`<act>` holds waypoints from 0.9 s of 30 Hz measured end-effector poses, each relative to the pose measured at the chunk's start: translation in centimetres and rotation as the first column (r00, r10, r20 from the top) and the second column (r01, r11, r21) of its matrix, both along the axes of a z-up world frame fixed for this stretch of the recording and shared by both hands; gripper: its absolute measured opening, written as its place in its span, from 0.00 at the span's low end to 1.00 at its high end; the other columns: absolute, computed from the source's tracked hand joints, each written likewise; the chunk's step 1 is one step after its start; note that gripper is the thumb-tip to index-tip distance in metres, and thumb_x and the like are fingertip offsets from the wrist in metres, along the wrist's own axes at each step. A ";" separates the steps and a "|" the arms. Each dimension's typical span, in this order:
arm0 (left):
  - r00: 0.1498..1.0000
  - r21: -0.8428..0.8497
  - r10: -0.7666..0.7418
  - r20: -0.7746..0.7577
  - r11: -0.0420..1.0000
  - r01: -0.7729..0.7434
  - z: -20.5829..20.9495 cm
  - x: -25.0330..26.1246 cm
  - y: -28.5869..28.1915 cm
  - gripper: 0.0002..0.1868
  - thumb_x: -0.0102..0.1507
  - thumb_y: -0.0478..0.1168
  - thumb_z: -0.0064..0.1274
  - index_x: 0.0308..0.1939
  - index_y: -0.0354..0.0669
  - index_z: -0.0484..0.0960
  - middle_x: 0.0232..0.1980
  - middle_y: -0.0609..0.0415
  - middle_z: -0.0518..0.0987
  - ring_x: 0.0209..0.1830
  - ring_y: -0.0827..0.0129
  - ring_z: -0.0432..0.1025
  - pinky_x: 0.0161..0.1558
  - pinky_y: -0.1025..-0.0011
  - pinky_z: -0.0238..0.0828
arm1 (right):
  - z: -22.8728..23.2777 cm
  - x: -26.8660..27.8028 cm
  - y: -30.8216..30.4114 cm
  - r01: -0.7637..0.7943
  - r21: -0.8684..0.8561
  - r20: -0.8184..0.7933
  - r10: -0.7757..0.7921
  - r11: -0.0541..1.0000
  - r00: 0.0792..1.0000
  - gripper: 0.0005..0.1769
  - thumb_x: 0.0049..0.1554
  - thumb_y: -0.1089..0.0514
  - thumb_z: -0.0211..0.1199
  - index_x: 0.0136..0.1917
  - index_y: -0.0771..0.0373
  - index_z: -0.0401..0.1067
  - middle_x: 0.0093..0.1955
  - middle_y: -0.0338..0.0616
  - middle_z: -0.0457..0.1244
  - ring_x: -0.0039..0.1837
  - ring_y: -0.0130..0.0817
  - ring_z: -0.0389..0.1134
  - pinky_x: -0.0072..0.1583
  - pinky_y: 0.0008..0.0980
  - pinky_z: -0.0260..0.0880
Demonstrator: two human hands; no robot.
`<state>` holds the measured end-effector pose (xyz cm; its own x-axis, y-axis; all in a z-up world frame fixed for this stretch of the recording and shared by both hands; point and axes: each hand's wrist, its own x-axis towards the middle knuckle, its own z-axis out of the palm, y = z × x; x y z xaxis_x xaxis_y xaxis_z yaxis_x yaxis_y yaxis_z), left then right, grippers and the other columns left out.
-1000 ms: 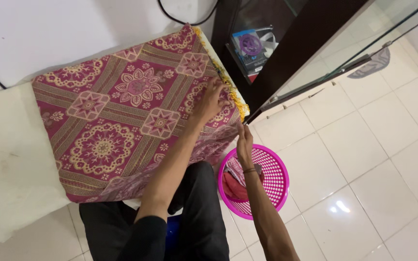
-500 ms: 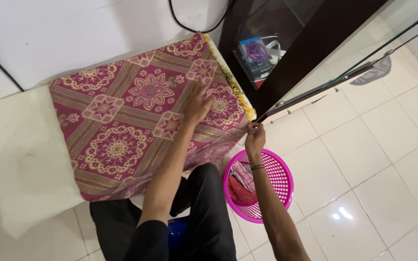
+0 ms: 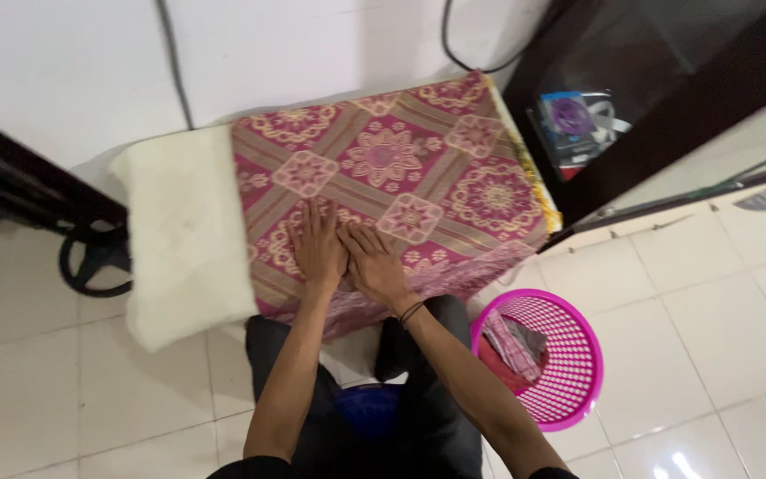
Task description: The person folds a large patterned textile with yellow fringe on a padded surface. They smooth the fabric, fold it in half multiple times, and align the edges to create a compact rectangular bundle.
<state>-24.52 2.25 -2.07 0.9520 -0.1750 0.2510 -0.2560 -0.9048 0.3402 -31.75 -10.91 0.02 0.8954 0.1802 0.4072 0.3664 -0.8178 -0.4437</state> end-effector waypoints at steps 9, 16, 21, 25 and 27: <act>0.999 0.034 0.013 0.030 0.999 -0.014 -0.6 2.1 8.0 0.38 0.68 0.65 0.37 0.79 0.56 0.59 0.84 0.49 0.52 0.85 0.57 0.43 0.79 0.45 0.29 | 0.6 0.8 -3.8 0.238 -0.375 0.119 -0.208 0.896 0.971 0.39 0.64 0.35 0.53 0.81 0.53 0.56 0.81 0.49 0.52 0.81 0.48 0.53 0.77 0.56 0.48; 0.971 0.150 0.219 -0.095 0.968 -0.203 0.5 3.0 12.9 0.35 0.70 0.63 0.33 0.80 0.58 0.54 0.84 0.49 0.47 0.84 0.45 0.38 0.75 0.33 0.22 | -1.1 3.3 -11.7 0.394 -0.422 -0.012 -0.440 0.816 0.898 0.41 0.67 0.29 0.35 0.84 0.51 0.47 0.86 0.49 0.41 0.85 0.50 0.43 0.79 0.58 0.36; 0.951 0.498 0.309 -0.017 0.827 -0.260 0.9 3.8 10.0 0.40 0.66 0.58 0.37 0.80 0.46 0.53 0.84 0.40 0.44 0.81 0.43 0.35 0.70 0.38 0.21 | -1.7 4.6 -13.7 0.478 -0.316 -0.050 -0.517 0.820 0.854 0.39 0.66 0.30 0.42 0.81 0.52 0.58 0.82 0.56 0.50 0.82 0.55 0.48 0.79 0.59 0.40; 0.986 0.206 0.034 -0.164 0.979 0.001 2.2 2.7 4.7 0.34 0.73 0.57 0.33 0.81 0.52 0.53 0.86 0.46 0.44 0.86 0.45 0.36 0.79 0.41 0.24 | -0.7 4.9 -8.5 0.251 -0.226 -0.238 -0.303 0.941 0.923 0.25 0.59 0.33 0.51 0.57 0.49 0.74 0.71 0.35 0.66 0.78 0.36 0.61 0.80 0.38 0.56; 0.966 0.093 -0.083 -0.244 0.990 0.108 2.4 1.8 2.6 0.33 0.72 0.60 0.30 0.79 0.55 0.51 0.84 0.49 0.42 0.84 0.51 0.35 0.77 0.38 0.21 | -0.8 5.3 -4.6 0.121 -0.202 -0.097 -0.142 0.972 0.985 0.31 0.65 0.35 0.42 0.74 0.50 0.66 0.81 0.49 0.56 0.83 0.48 0.53 0.81 0.47 0.51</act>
<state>-22.74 4.83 0.33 0.9597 -0.2810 -0.0059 -0.2657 -0.9140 0.3065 -26.42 -15.46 -0.77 0.9538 0.1239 0.2736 0.2078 -0.9300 -0.3031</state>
